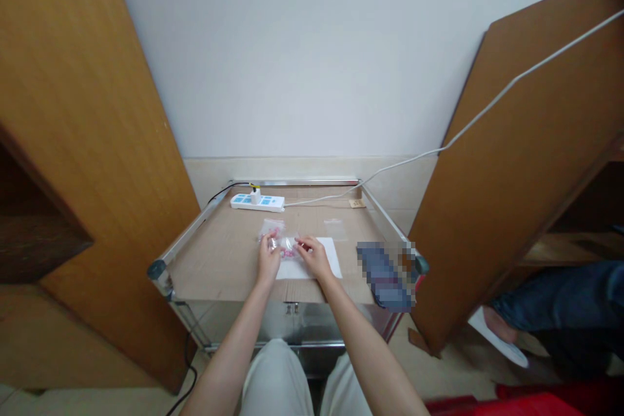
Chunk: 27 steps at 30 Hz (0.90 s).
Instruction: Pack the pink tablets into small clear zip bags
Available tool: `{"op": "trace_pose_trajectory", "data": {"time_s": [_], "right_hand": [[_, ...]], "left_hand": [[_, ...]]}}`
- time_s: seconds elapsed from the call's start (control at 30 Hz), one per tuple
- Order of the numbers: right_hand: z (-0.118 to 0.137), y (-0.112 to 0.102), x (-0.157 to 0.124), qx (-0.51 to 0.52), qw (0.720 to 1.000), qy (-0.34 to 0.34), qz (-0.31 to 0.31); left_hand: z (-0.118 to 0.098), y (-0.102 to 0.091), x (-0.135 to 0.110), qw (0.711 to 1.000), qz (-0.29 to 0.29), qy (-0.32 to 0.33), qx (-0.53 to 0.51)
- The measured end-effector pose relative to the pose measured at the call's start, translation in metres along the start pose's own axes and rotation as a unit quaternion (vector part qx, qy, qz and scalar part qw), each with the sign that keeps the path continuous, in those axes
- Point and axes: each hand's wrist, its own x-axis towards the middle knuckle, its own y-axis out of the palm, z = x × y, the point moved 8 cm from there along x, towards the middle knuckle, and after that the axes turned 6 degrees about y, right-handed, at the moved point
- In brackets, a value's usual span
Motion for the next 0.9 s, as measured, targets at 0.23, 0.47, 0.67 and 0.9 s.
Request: {"op": "trace_pose_trajectory", "data": {"time_s": [0.23,0.47,0.67,0.9], "right_hand": [[-0.004,0.002,0.0,0.008,1.0,0.019,0.0],[-0.003,0.004,0.0,0.009,1.0,0.019,0.003],[0.001,0.005,-0.002,0.003,1.0,0.016,0.02],[0.0,-0.005,0.0,0.0,0.999,0.03,-0.023]], "left_hand": [[-0.035,0.0,-0.005,0.948,0.097,0.161,0.257],[-0.046,0.023,-0.016,0.841,0.297,0.213,0.398],[-0.05,0.028,-0.008,0.828,0.333,0.225,0.391],[-0.051,0.022,0.004,0.849,0.289,0.212,0.389]]}}
